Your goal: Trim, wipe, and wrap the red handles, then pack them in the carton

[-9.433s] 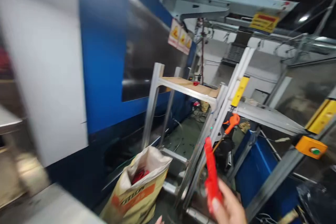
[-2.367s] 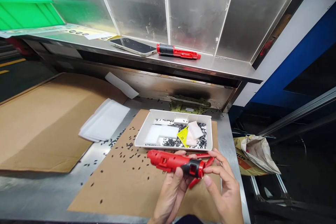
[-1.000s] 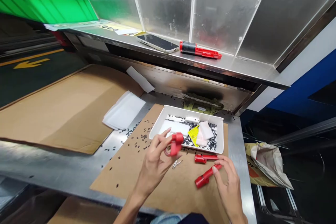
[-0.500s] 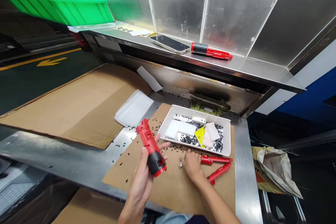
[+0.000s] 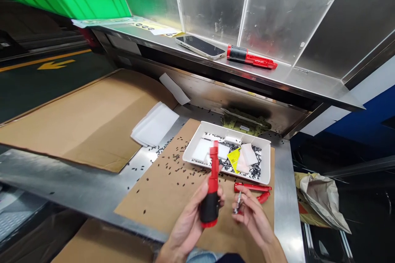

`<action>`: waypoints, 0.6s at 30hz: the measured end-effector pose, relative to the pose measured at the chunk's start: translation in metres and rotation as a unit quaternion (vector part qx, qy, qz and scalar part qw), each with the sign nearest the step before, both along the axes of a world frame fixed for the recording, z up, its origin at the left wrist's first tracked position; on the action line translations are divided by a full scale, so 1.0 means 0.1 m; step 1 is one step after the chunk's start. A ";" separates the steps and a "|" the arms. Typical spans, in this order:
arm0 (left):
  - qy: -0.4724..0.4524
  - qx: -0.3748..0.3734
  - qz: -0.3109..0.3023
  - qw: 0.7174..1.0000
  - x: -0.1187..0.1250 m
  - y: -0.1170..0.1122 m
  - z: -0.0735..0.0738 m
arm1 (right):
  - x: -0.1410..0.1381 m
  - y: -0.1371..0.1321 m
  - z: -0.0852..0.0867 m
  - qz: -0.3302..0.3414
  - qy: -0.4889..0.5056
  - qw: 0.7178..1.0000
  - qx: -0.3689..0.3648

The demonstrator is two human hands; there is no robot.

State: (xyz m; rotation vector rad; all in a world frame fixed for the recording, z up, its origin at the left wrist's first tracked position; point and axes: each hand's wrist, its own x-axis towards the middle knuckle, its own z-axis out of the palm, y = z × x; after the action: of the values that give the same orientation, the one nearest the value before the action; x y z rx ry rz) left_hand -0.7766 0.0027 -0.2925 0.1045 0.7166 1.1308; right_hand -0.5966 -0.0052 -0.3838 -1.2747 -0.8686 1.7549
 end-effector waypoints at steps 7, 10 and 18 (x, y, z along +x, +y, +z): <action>-0.133 0.010 -0.107 0.985 0.40 -0.02 0.25 | 0.35 -0.22 0.25 -0.067 -0.155 0.978 0.123; -0.131 0.025 -0.110 0.985 0.47 -0.04 0.30 | 0.51 -0.30 0.46 -0.066 -0.303 0.915 0.257; -0.101 0.016 -0.087 0.991 0.58 -0.18 0.30 | 0.49 -0.61 0.99 -0.200 -0.357 0.831 0.377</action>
State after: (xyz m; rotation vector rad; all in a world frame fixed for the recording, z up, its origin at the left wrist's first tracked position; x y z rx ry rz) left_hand -0.7189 -0.0153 -0.2629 0.0771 0.4987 0.9692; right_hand -0.5479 -0.0664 -0.2846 -1.3958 -1.3933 0.4469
